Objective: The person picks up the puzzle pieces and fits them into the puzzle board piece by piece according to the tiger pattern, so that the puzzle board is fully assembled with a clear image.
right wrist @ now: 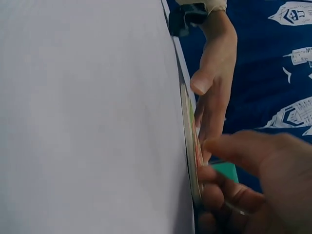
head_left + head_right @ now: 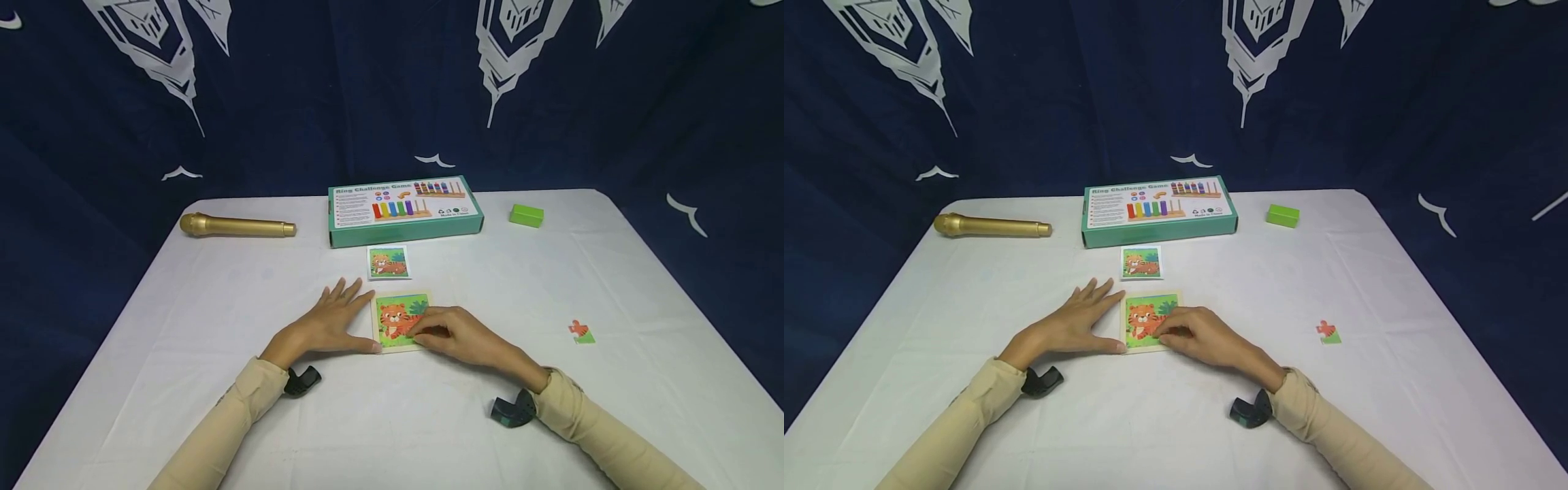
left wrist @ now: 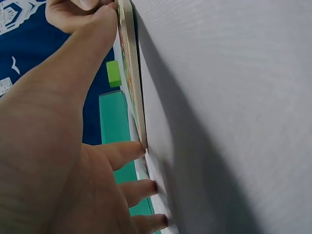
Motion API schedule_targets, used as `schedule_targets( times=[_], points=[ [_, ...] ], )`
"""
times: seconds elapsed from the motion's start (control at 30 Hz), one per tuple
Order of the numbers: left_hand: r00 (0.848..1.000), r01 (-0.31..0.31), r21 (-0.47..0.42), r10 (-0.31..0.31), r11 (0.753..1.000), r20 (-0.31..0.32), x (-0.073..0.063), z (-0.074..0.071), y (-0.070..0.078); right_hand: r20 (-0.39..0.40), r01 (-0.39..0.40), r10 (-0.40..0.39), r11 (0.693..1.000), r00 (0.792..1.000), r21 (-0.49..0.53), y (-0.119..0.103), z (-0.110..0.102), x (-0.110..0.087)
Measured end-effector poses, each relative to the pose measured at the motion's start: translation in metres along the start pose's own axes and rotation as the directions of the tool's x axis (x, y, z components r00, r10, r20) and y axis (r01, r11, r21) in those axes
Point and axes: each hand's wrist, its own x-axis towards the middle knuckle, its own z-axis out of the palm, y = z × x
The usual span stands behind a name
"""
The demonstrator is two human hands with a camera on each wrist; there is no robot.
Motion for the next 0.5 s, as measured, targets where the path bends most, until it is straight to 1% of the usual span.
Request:
schedule_targets(
  times=[0.1,0.17,0.3,0.4,0.5],
  points=[
    [1.000,0.001,-0.015,-0.001,1.000,-0.011,0.002,0.002,0.000,-0.006,-0.004,0.005,0.999,1.000,0.047,0.003,-0.009,-0.005],
    [1.000,0.003,-0.024,-0.004,1.000,-0.018,0.002,0.002,0.001,-0.035,-0.007,0.008,0.999,0.999,0.041,0.006,-0.017,-0.011],
    [1.000,0.006,-0.025,-0.007,1.000,-0.029,0.003,0.003,0.003,-0.113,-0.038,0.036,0.999,0.993,-0.013,0.012,-0.036,-0.030],
    [0.999,0.005,-0.017,-0.006,1.000,-0.038,0.002,0.002,0.004,-0.171,-0.080,0.068,0.995,0.983,-0.062,0.018,-0.052,-0.048],
    [0.999,0.006,-0.014,-0.007,1.000,-0.043,0.001,0.001,0.005,-0.219,-0.112,0.082,0.985,0.972,-0.129,0.026,-0.065,-0.065]
  ],
)
